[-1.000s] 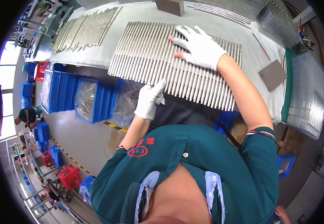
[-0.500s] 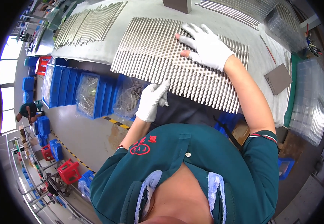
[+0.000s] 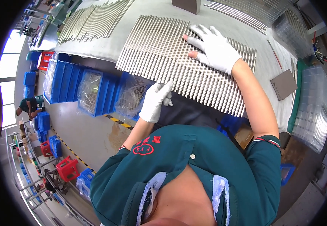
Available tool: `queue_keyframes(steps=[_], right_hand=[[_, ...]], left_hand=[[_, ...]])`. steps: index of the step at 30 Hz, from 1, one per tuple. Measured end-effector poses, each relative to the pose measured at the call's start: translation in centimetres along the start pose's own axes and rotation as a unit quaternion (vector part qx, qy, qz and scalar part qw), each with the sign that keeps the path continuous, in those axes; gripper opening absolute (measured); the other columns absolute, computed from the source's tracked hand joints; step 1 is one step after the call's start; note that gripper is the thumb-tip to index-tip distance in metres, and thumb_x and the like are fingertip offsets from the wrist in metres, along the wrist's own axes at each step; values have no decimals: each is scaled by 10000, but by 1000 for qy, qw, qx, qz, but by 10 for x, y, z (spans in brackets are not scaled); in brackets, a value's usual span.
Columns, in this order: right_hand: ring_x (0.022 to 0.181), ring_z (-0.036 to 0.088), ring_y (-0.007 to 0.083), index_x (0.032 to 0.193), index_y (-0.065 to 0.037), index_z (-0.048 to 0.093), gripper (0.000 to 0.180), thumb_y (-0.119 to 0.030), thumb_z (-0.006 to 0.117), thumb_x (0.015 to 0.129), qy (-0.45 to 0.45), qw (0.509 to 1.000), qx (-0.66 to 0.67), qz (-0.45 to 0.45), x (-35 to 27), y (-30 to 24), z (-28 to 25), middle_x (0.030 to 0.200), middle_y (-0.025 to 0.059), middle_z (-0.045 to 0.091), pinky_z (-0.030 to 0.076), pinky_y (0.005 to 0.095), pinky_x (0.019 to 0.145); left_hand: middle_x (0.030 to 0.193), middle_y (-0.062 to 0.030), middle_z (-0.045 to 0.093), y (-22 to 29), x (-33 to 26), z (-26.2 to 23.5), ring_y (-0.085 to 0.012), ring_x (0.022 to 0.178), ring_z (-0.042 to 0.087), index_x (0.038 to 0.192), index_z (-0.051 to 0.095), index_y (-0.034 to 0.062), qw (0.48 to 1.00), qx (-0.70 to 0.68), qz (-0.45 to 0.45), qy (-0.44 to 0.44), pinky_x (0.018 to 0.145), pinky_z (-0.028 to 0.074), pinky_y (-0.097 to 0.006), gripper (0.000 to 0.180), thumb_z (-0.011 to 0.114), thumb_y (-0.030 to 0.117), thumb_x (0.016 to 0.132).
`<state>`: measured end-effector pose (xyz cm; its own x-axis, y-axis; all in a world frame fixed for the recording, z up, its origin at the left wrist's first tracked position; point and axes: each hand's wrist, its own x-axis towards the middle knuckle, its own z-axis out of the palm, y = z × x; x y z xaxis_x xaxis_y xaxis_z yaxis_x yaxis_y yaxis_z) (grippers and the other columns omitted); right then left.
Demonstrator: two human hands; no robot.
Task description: The worker aligns, inspects, and uses a sanding block on long thin metal rods at a manufacturing workbench.
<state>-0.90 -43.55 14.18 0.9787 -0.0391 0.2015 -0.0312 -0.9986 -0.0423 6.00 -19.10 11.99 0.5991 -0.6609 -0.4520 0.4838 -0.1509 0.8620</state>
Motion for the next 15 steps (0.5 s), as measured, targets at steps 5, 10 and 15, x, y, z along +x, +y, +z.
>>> queue_keyframes(steps=[5,10,15], right_hand=[[1358,310,334,1383,-164,443,585,-527,408,925,-8,1000,4,5,2,-2,-1,1458,181,343,209,473,1131],[1365,293,350,1395,-131,426,635,-550,388,920,-34,999,9,22,2,-4,-6,1480,171,313,184,467,1143],[1355,311,349,1389,-170,436,577,-510,428,922,-22,1000,9,15,1,-2,-6,1467,172,333,210,465,1132]], left_hand=[[543,11,478,-3,15,-6,-59,395,410,704,564,55,1000,1,22,7,407,403,-230,321,698,305,854],[533,21,464,3,7,-6,-54,386,398,707,540,71,1000,-8,-9,-1,399,390,-222,327,702,315,852],[563,2,486,0,5,-5,-52,421,425,744,533,49,1000,-1,8,-2,426,409,-219,333,693,316,862]])
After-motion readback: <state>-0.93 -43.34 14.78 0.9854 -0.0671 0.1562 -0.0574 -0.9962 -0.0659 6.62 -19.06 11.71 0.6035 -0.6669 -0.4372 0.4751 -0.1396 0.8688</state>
